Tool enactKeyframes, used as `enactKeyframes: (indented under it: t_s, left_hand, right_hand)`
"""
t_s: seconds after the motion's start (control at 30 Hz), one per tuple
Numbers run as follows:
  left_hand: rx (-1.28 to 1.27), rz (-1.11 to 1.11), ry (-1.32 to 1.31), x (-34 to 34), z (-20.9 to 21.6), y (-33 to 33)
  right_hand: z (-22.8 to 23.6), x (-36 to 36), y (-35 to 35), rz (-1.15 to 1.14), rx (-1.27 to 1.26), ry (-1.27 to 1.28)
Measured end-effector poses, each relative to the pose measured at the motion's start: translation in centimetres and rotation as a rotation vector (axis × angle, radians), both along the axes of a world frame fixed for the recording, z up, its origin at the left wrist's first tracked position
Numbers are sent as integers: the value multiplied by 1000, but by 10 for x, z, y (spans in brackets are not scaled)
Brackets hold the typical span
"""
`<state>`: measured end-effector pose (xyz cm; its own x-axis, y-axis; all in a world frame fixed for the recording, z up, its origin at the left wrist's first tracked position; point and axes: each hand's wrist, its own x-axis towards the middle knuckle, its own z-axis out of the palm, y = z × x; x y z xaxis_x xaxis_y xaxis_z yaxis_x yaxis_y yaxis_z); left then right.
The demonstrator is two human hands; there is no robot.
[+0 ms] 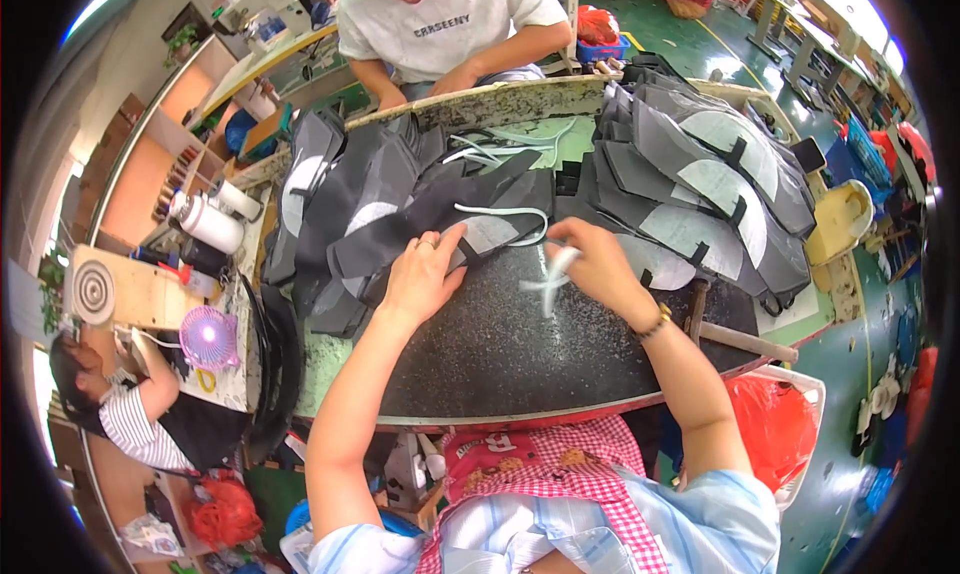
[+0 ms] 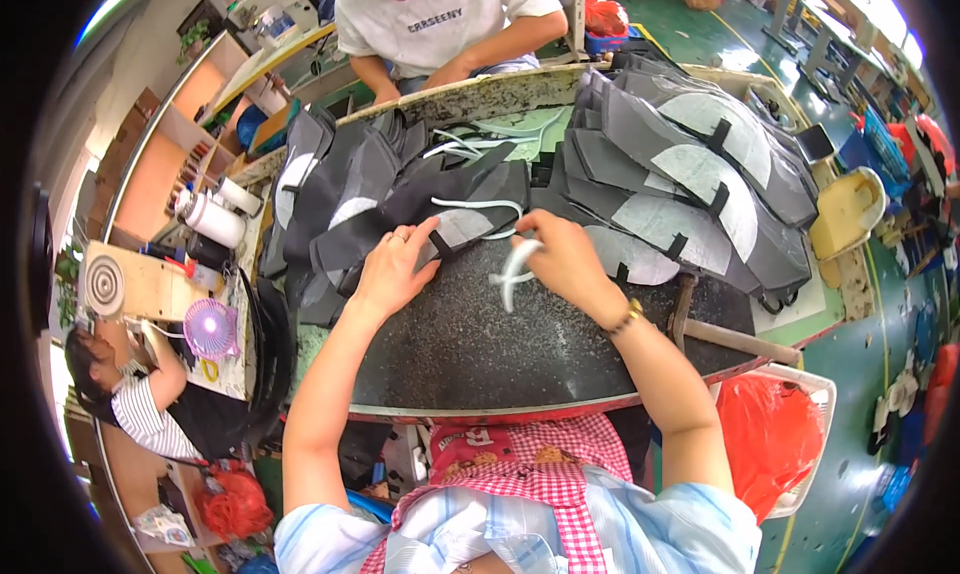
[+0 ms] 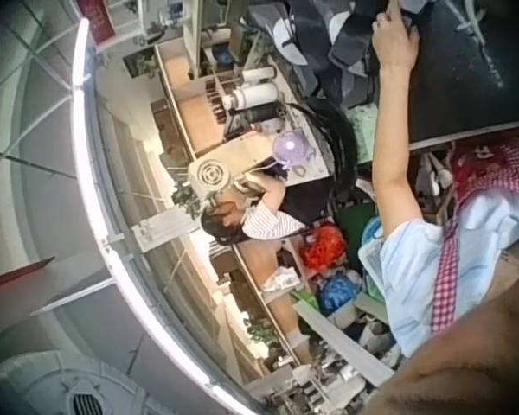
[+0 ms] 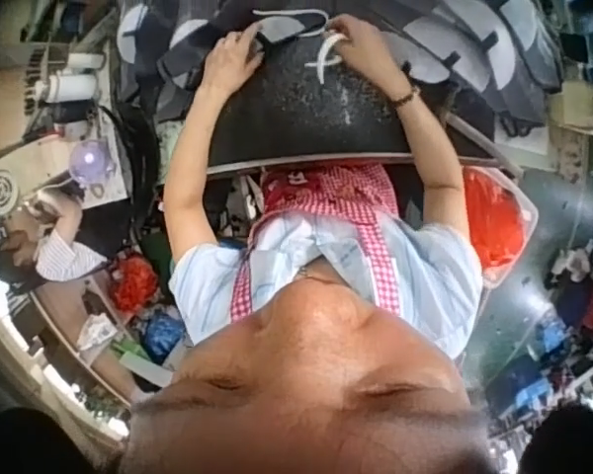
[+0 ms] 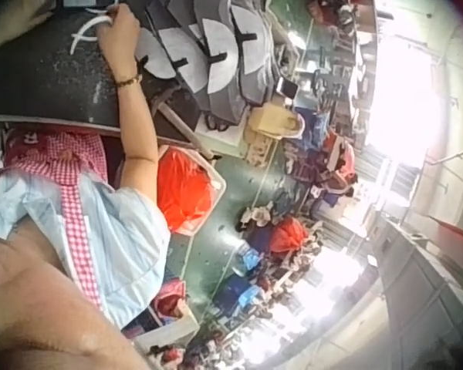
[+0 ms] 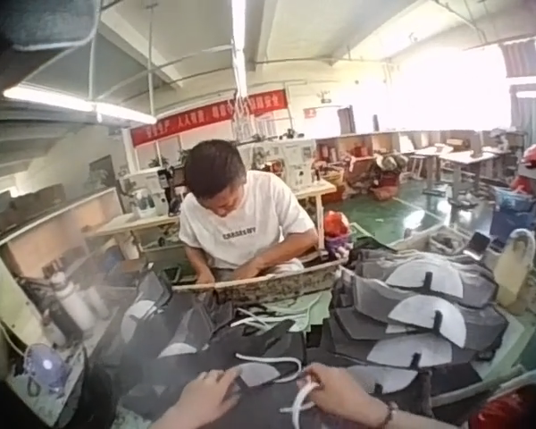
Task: Applying adhesive strips and hammering shoe upper components at a manufacturing station.
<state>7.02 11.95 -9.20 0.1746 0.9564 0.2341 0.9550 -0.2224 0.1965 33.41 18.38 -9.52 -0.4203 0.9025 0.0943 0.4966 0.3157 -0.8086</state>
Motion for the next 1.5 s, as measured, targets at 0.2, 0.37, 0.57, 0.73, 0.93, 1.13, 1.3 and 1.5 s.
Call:
enactKeyframes:
  t_s: [0.2,0.37,0.57,0.73,0.93,1.13,1.3,1.5]
  left_hand:
    - [167,97,-119,-5,1,12]
    - [269,203,-90,-12,5,22]
    - [644,390,125,-2,110,1]
    - [823,355,99,11,100,-50]
    - [579,265,31,39,22,-73]
    - [568,65,156,59,5,-91]
    - [418,-92,33,74,-32,-136]
    - [157,-272,174,80,-21,-145]
  right_hand:
    - [14,-35,27,-63,269,-510]
    - [-2,-60,44,-153,257,-272]
    - [3,-57,75,-150,190,-341]
    - [8,-58,85,-124,-82,-115]
    - [30,-46,75,17,78,90]
    - [48,20,9,218,-760,240]
    - [22,81,-48,531,-838,-1]
    - [48,98,-78,430,-947,-231]
